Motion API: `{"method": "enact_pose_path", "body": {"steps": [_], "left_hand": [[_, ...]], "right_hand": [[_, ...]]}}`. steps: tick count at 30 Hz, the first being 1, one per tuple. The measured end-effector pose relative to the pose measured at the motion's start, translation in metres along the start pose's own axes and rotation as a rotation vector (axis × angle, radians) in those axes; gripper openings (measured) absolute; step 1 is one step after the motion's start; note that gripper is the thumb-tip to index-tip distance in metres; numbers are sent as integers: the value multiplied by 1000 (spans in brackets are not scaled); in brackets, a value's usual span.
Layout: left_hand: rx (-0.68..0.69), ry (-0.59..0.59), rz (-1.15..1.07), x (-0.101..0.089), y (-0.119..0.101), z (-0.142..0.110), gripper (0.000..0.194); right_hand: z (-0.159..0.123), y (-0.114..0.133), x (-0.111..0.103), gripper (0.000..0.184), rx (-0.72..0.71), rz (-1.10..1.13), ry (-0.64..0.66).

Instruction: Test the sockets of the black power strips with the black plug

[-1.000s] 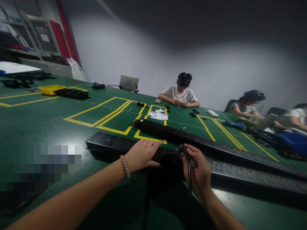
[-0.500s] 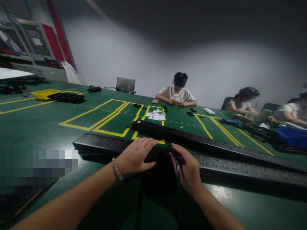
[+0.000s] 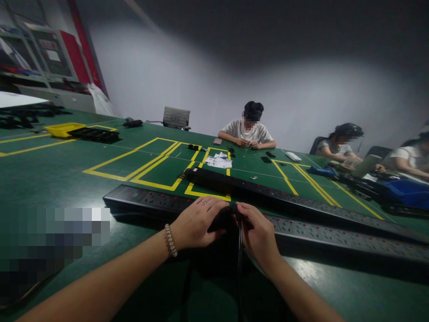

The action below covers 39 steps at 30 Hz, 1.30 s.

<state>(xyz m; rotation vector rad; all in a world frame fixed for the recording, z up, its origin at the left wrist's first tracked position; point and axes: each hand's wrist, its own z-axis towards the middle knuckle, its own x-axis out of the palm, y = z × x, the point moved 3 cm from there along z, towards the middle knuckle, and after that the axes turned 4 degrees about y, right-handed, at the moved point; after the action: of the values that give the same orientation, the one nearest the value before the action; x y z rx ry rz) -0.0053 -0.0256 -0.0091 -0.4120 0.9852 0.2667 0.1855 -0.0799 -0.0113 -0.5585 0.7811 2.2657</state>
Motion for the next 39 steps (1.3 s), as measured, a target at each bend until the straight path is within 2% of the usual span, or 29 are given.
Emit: {"method": "enact_pose_path", "body": {"steps": [15,27,39], "left_hand": [[9,13,9,2,-2,0,57],[-6,16,-24,1,-2,0,62],[-16,40,-49,-1,-2,0,64]], "right_hand": [[5,10,5,35,-35,-93,145],[4,13,6,31,-76,-164,202],[1,16,5,33,-91,-207,205]]}}
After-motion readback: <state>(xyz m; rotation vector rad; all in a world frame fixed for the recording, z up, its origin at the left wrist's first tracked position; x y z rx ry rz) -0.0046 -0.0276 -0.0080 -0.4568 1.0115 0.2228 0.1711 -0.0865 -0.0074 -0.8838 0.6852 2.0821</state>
